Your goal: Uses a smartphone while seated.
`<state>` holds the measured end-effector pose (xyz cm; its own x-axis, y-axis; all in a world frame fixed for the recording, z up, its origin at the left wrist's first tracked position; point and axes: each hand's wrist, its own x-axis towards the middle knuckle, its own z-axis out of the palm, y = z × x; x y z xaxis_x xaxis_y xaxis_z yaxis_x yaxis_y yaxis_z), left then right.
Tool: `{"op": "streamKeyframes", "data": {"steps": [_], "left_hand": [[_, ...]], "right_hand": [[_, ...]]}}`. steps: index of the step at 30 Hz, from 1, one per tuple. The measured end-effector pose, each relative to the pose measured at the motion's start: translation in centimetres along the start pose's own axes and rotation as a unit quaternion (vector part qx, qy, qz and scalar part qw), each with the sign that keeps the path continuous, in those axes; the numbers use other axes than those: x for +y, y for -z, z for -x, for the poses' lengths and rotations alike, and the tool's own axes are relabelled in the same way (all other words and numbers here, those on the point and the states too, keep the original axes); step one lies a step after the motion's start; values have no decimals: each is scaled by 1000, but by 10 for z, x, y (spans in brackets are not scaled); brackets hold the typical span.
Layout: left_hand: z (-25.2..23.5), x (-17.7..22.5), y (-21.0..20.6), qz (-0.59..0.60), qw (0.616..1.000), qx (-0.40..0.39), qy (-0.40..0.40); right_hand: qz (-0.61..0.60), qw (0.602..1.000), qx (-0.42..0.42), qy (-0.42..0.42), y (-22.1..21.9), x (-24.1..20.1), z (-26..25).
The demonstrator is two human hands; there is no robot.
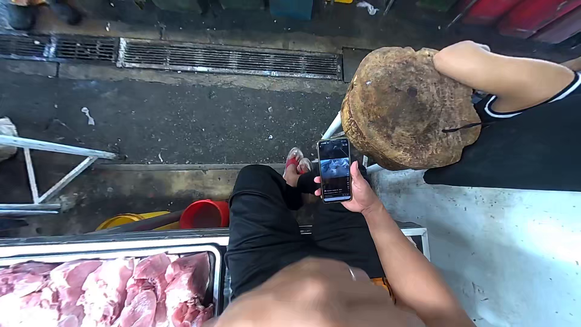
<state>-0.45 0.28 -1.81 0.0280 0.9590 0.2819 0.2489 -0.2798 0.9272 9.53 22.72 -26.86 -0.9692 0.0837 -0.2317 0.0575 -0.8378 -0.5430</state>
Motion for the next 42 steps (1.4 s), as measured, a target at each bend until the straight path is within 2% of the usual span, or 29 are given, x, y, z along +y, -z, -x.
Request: {"op": "streamKeyframes", "data": {"steps": [3,6,8,10,12,15,17,19,21,23,28,42], "left_hand": [[9,-75,-11,1,989,-82,125],[23,-155,-35,29,936,-129,325],[40,-200,-53,102,900,-95,413],[52,-220,-64,231,864,-6,447],[50,-222,-57,313,840,51,439],[46,-230,-44,345,832,91,425],[43,-235,-44,296,840,80,447],[41,-237,-49,190,860,31,473],[40,-238,-55,103,872,-15,478],[39,-240,-58,65,877,-28,475],[41,-245,-54,44,871,-32,489],[36,-242,-53,19,869,-44,493]], "right_hand": [[-3,1000,-3,-1,4,-1,0],[-5,1000,9,-6,1,-2,1],[-9,1000,13,-8,1,-2,0],[-8,1000,7,-5,3,-2,1],[-12,1000,1,-3,4,-1,3],[-19,1000,2,-3,-2,-1,-3],[-15,1000,6,-7,-5,-1,-5],[-11,1000,3,-11,-5,0,-5],[-15,1000,3,-11,-3,1,-4],[-14,1000,10,-10,-1,0,-3],[-10,1000,30,-3,3,-2,-1],[-22,999,20,-12,-2,-3,-4]]}}
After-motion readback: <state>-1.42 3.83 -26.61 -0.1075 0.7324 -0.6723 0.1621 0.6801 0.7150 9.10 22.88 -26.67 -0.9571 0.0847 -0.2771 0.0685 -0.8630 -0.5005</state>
